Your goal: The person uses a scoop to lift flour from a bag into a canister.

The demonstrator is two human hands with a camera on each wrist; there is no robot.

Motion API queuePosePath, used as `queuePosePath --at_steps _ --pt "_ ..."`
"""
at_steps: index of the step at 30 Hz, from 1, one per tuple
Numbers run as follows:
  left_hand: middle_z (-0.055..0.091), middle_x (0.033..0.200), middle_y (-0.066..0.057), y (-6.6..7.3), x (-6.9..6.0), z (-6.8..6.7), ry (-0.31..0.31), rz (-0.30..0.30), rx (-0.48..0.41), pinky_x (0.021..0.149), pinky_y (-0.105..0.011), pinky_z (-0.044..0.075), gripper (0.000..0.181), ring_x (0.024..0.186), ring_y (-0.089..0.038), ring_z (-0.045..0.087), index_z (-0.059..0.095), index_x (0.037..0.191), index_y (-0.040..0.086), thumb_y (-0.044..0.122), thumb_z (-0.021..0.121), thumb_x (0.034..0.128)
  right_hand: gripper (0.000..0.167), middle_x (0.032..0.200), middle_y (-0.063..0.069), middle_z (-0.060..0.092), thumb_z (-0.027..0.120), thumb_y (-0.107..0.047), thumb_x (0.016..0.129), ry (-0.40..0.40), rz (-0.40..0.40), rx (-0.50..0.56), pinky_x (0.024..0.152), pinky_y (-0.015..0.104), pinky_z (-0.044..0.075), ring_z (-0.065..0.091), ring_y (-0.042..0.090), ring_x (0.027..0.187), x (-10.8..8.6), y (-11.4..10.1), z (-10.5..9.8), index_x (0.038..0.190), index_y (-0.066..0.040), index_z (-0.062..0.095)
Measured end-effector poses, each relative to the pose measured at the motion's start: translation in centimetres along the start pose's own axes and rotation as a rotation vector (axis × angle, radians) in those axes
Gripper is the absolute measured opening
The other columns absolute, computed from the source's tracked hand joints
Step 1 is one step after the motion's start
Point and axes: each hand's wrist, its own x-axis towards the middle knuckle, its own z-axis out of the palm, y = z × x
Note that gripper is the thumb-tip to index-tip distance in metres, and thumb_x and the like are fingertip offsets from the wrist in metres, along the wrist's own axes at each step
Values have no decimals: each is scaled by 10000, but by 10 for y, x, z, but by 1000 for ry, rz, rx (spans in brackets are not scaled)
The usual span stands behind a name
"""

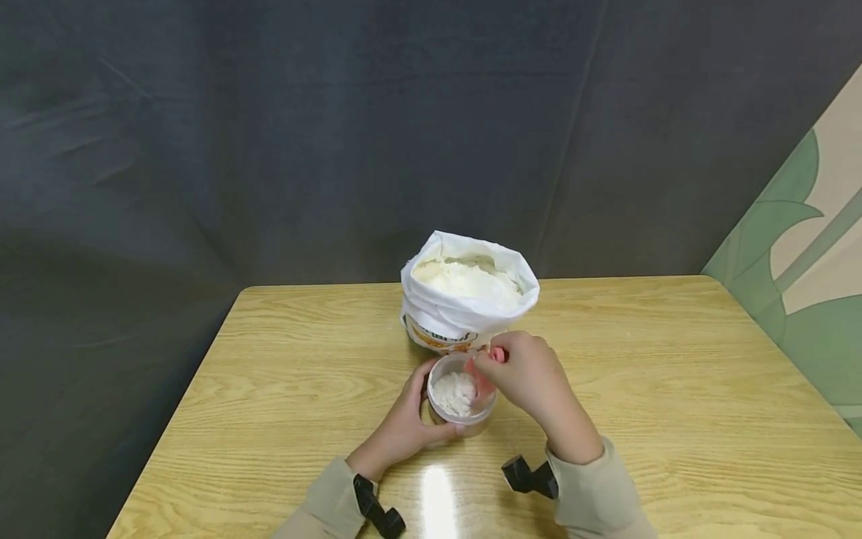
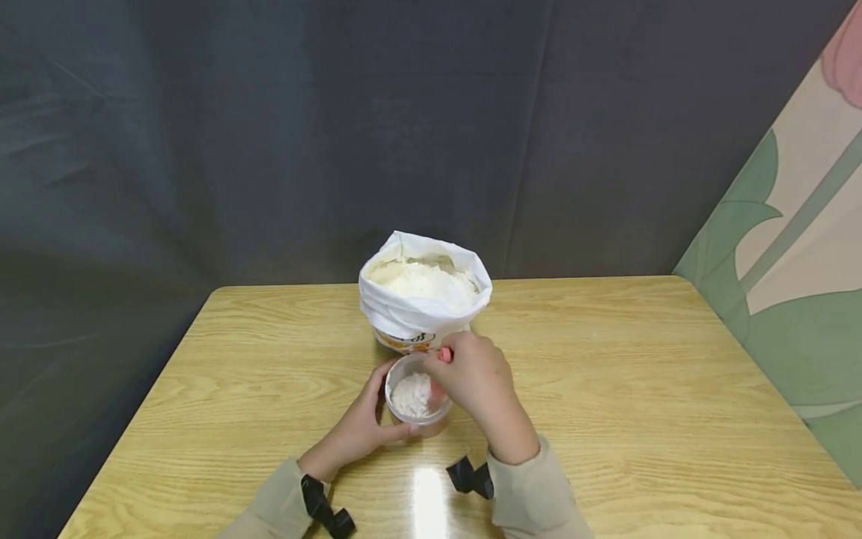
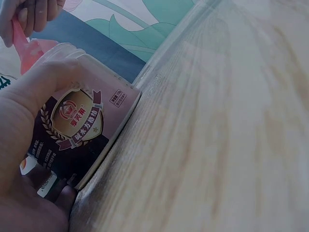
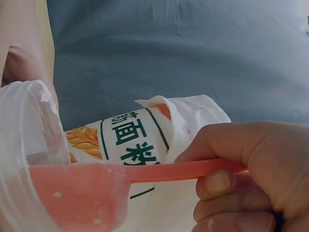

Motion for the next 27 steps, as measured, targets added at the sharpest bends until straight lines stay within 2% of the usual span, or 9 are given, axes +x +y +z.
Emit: queuePosePath --at_steps 10,18,27 --pt "336 1575 34 -1 1 0 -2 8 -1 1185 -448 274 998 1437 -186 353 293 1553 262 205 906 768 368 532 -70 358 651 -140 836 40 -30 -5 492 270 295 363 118 527 -4 -3 -3 546 -158 425" --pt "335 1576 34 1 2 1 -2 -4 -13 1186 -458 259 994 1440 -194 349 297 1550 274 206 907 768 375 524 -76 306 635 -123 822 63 -35 15 496 254 264 320 109 518 -6 -3 -8 561 -155 367" --pt "339 1577 30 0 1 1 3 7 -5 1188 -452 272 1003 1437 -192 355 301 1551 267 200 913 759 377 527 -76 296 634 -133 827 60 -33 31 504 262 266 318 116 529 -5 -2 -9 570 -154 359"
